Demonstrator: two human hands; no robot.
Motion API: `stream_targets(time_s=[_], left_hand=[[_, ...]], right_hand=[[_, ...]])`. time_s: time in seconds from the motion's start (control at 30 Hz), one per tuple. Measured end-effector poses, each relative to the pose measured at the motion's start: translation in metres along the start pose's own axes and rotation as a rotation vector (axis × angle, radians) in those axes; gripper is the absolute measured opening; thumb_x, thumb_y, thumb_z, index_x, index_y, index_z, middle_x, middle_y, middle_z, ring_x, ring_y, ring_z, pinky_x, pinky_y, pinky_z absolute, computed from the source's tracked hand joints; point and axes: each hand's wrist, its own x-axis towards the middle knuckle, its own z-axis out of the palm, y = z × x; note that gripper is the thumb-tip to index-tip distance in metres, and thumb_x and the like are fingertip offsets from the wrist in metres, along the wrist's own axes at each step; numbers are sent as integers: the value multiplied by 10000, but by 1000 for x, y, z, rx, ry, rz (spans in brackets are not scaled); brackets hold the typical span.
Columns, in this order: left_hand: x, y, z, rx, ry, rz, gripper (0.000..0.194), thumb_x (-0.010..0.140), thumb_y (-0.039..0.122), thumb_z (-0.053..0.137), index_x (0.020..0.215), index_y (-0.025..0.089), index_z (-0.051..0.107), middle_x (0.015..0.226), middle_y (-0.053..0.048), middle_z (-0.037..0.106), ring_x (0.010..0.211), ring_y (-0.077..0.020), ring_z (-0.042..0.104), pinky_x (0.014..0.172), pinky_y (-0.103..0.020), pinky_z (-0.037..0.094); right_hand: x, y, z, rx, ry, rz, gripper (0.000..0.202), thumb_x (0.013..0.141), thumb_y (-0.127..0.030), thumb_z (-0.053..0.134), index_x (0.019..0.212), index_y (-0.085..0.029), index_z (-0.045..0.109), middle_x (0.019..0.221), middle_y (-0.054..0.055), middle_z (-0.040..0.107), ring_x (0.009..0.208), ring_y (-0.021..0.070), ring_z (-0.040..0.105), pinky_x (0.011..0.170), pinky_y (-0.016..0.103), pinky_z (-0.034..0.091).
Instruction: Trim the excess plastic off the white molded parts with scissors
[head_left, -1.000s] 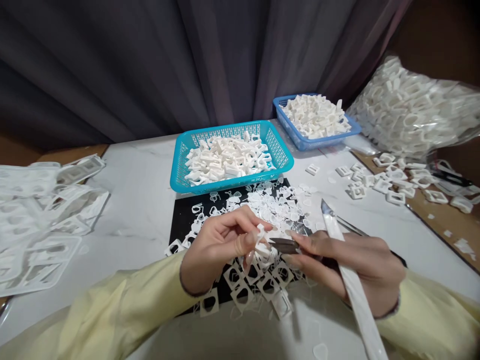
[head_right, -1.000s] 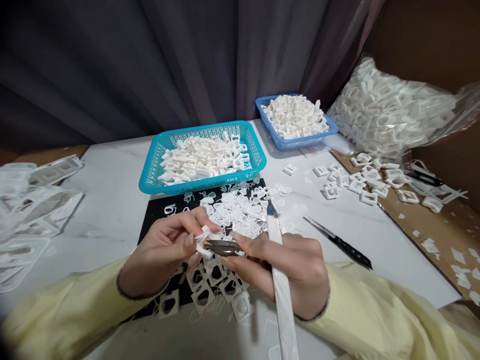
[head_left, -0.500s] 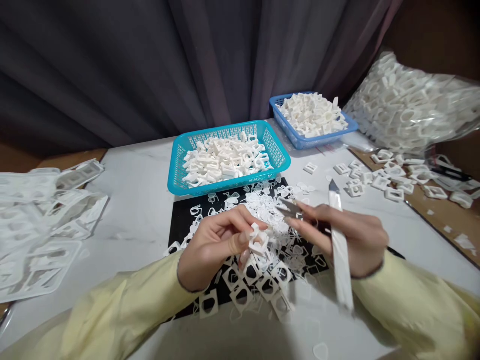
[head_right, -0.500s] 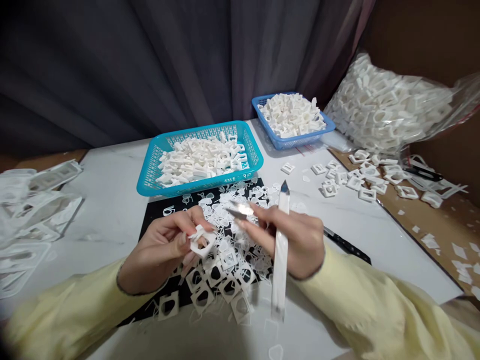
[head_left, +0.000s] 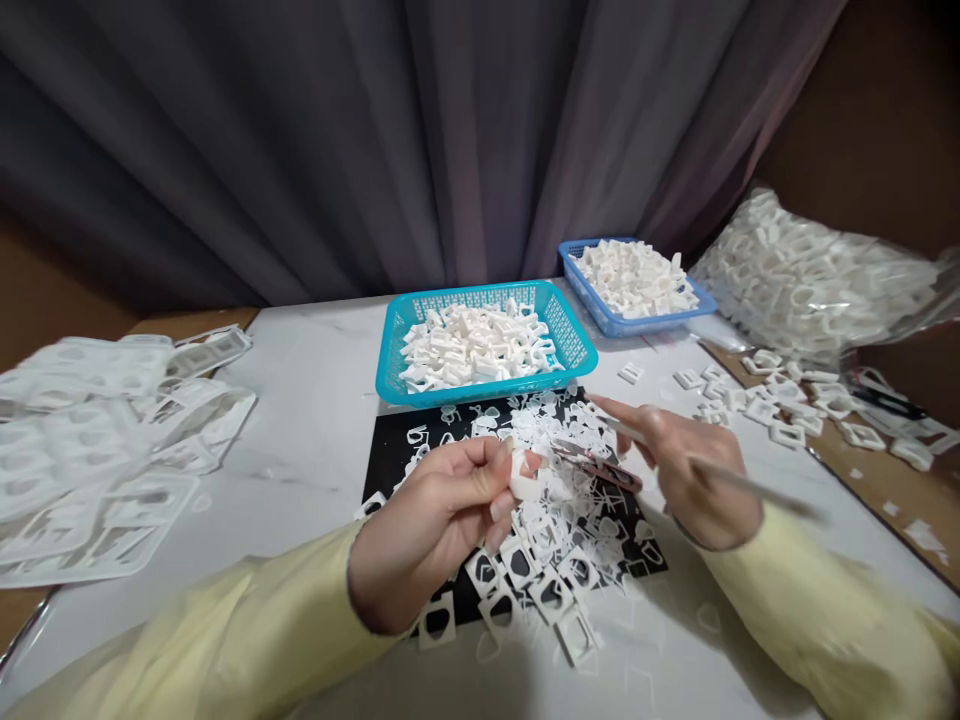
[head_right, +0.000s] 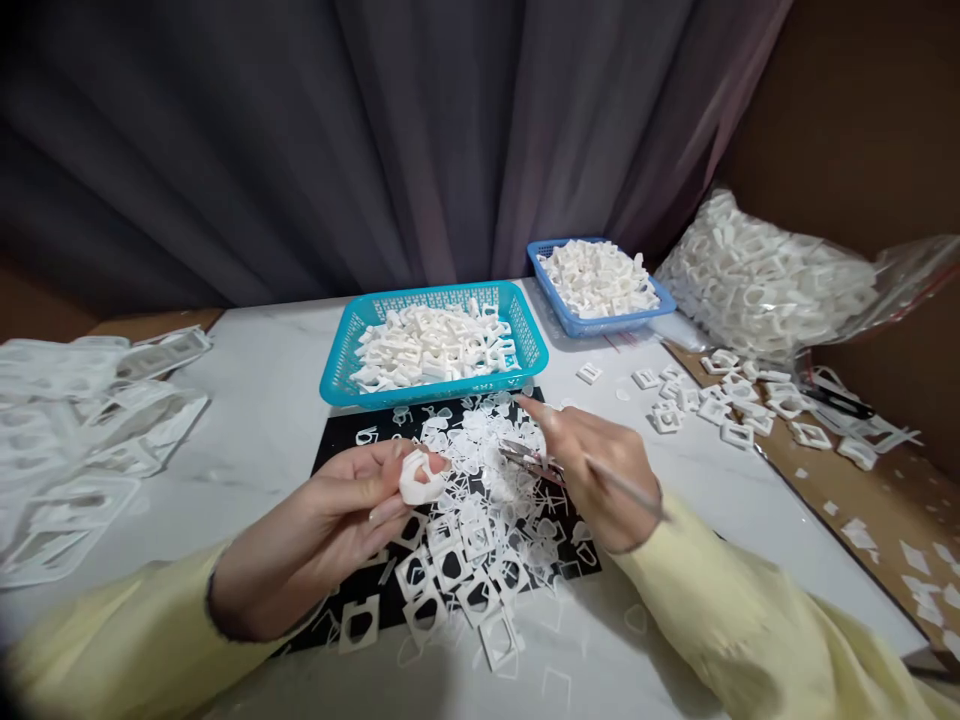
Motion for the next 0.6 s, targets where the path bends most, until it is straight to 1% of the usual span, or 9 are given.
stream_targets(time_s=[0.03,0.07,0.13,0.17,0.3,0.4,0.43,0.5,0.6], left_hand=[[-2,1,0,-2,-8,-3,111,812,152,573,705,126,590,628,15,471,473,-40,365,467,-132,337],[-4,2,0,-2,-11,-2,143,821,150,555,681,126,573,617,17,455,484,-46,365,480,-131,343],[-7,4,0,8,-10,2,172,830,146,531,661,127,554,612,14,443,502,-57,365,508,-138,358],[-8,4,1,12,-10,10,168,828,139,528,663,126,555,617,11,446,505,-59,359,518,-143,364],[-13,8,0,9,-7,31,154,836,136,520,691,125,572,600,13,440,507,-66,351,529,-158,374],[-14,10,-2,2,9,49,170,846,155,517,689,123,573,596,10,439,517,-70,372,512,-157,371],[-14,10,-2,1,12,57,171,844,156,522,684,123,572,602,8,445,518,-70,377,506,-156,369],[-14,11,-3,-1,18,73,181,840,153,529,664,125,561,610,4,456,520,-70,389,501,-158,370],[-13,11,-2,-3,30,77,180,831,148,542,653,125,555,629,-3,474,534,-72,406,500,-161,374]], right_hand=[[3,-9,-7,49,-11,26,433,978,-324,259,1056,-190,664,580,12,605,444,92,499,440,229,409],[7,-19,-14,111,-47,57,347,961,-313,348,1025,-211,674,571,-11,608,418,77,496,422,209,421],[16,-37,-22,349,-90,173,195,874,-313,541,986,-233,680,579,-30,641,408,74,531,386,184,437],[20,-46,-25,445,-110,198,177,837,-304,595,978,-232,674,562,-35,646,412,83,556,377,178,448],[35,-66,-26,732,-170,276,68,792,-258,649,810,-193,642,532,-26,657,432,106,608,393,166,499],[42,-67,-25,775,-245,282,76,757,-222,684,696,-180,667,559,-9,673,446,103,621,397,149,510],[43,-65,-24,764,-250,277,56,733,-208,705,686,-184,685,597,0,689,494,112,645,430,148,529],[45,-62,-22,754,-246,277,40,686,-192,743,674,-196,706,721,19,722,675,151,694,578,170,577],[45,-60,-16,826,-251,303,114,679,-204,753,606,-195,666,806,26,728,912,209,671,795,268,570]])
